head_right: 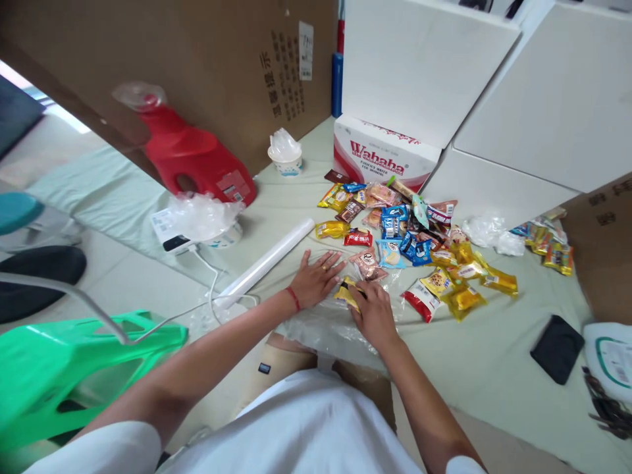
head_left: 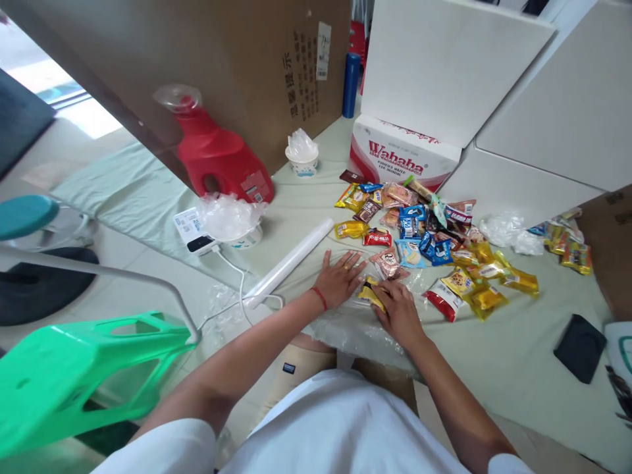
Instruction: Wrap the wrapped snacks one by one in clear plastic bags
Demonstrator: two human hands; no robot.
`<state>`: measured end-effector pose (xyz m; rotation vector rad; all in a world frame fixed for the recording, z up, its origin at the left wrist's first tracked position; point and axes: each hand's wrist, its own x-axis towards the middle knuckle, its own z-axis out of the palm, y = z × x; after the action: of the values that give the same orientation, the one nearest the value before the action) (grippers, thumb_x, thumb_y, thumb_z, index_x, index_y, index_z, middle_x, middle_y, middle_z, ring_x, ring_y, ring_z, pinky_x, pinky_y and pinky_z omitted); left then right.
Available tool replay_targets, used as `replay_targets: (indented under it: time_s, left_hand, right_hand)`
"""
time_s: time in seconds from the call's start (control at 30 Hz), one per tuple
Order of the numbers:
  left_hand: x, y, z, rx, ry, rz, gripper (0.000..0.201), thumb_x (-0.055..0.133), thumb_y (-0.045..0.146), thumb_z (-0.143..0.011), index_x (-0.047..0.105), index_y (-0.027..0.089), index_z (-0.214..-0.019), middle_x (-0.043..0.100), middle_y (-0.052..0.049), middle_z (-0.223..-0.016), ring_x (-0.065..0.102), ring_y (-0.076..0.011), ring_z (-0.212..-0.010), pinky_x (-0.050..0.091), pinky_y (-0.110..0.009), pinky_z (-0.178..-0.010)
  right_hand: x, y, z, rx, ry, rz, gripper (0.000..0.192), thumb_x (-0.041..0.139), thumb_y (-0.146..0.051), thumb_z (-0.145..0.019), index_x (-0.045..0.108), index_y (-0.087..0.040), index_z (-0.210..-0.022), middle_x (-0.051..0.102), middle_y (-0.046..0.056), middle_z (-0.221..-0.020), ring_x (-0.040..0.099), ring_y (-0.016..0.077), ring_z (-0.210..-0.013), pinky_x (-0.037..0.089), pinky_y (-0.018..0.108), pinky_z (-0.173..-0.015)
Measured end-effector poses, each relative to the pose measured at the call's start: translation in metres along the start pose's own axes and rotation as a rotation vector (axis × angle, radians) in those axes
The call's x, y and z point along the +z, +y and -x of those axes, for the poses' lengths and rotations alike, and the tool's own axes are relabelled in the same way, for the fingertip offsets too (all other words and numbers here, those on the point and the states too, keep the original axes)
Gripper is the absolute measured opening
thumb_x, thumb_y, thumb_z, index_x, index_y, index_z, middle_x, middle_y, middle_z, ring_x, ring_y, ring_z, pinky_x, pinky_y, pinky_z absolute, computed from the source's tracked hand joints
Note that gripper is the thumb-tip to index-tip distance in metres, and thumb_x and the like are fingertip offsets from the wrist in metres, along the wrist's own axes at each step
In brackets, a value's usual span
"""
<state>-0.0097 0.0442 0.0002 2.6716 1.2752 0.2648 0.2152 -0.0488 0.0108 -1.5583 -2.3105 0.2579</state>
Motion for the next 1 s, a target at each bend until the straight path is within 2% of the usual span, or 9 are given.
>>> replay_targets:
  time_s: [0.17,0.3,0.4,0.5,0.6,0.7,0.83,0.9,1.0]
  left_hand:
    - [0.002,-0.004,-0.003,0.001,-0.006,-0.006,0.052,0.028,0.042,-0.108,0.040,0.034,-0.158,0.041,-0.004,-0.166,0.034,-0.0286,-0.155,0.003,-0.074,-0.124]
    - [0.003,-0.003,-0.002,-0.022,-0.003,0.004,0.053,0.026,0.043,-0.109,0.040,0.034,-0.159,0.039,-0.004,-0.167,0.032,-0.0268,-0.156,0.005,-0.071,-0.126]
    - [0.002,-0.002,-0.001,-0.020,-0.004,0.000,0.054,0.025,0.044,-0.109,0.040,0.033,-0.159,0.039,-0.004,-0.167,0.032,-0.0264,-0.156,0.008,-0.070,-0.126]
    - [0.000,-0.002,-0.001,-0.018,-0.013,-0.001,0.054,0.027,0.045,-0.108,0.040,0.032,-0.159,0.039,-0.004,-0.166,0.033,-0.0272,-0.155,0.010,-0.070,-0.126]
    - [-0.001,-0.002,-0.001,-0.018,-0.021,-0.004,0.054,0.026,0.044,-0.108,0.038,0.031,-0.159,0.039,-0.004,-0.167,0.033,-0.0273,-0.155,0.011,-0.071,-0.125]
    - [-0.002,-0.002,0.000,-0.015,-0.021,-0.012,0.055,0.025,0.045,-0.108,0.037,0.031,-0.160,0.039,-0.003,-0.167,0.032,-0.0271,-0.156,0.013,-0.072,-0.125]
    - [-0.002,-0.003,0.000,-0.016,-0.025,-0.019,0.055,0.025,0.045,-0.108,0.036,0.032,-0.160,0.039,-0.004,-0.167,0.033,-0.0271,-0.155,0.014,-0.071,-0.125]
    - [-0.002,-0.003,-0.001,-0.021,-0.028,-0.012,0.055,0.025,0.045,-0.108,0.037,0.032,-0.160,0.040,-0.004,-0.167,0.033,-0.0267,-0.155,0.013,-0.070,-0.125]
    - [-0.003,-0.003,-0.001,-0.019,-0.026,-0.001,0.054,0.026,0.046,-0.108,0.038,0.033,-0.159,0.039,-0.003,-0.167,0.032,-0.0264,-0.156,0.013,-0.069,-0.126]
  right_hand:
    - [-0.009,0.014,0.004,-0.115,-0.038,-0.134,0.048,0.065,-0.040,-0.097,0.062,-0.027,-0.142,0.061,0.012,-0.140,0.048,0.0330,-0.135,0.040,0.055,-0.112]
    - [-0.037,0.029,-0.027,-0.096,-0.026,-0.237,0.029,0.054,-0.040,-0.103,0.074,-0.025,-0.117,0.072,0.010,-0.118,0.061,0.0272,-0.114,0.046,0.046,-0.103]
    - [-0.054,0.051,-0.085,0.049,0.065,-0.044,0.033,0.046,-0.035,-0.105,0.076,-0.021,-0.102,0.074,0.011,-0.103,0.061,0.0274,-0.100,0.045,0.043,-0.097]
    - [-0.056,0.070,-0.166,0.088,0.006,0.185,0.032,0.045,-0.024,-0.101,0.076,-0.015,-0.104,0.073,0.015,-0.105,0.060,0.0292,-0.100,0.041,0.042,-0.099]
    - [-0.044,0.078,-0.240,-0.171,-0.157,0.264,0.039,0.046,-0.011,-0.095,0.071,-0.012,-0.124,0.069,0.016,-0.127,0.053,0.0300,-0.121,0.037,0.040,-0.103]
    - [-0.029,0.077,-0.284,-0.327,-0.269,0.318,0.049,0.046,-0.012,-0.095,0.061,-0.015,-0.141,0.063,0.015,-0.142,0.048,0.0314,-0.128,0.035,0.044,-0.104]
    - [-0.026,0.083,-0.289,-0.330,-0.262,0.407,0.042,0.048,-0.016,-0.095,0.069,-0.014,-0.131,0.070,0.018,-0.125,0.049,0.0346,-0.121,0.033,0.048,-0.104]
    - [-0.034,0.092,-0.277,-0.305,-0.196,0.405,0.034,0.050,-0.018,-0.095,0.075,-0.013,-0.117,0.071,0.018,-0.116,0.048,0.0351,-0.121,0.031,0.049,-0.107]
    - [-0.052,0.108,-0.255,-0.221,-0.055,0.387,0.029,0.056,-0.026,-0.095,0.076,-0.014,-0.112,0.069,0.018,-0.121,0.046,0.0365,-0.124,0.031,0.050,-0.107]
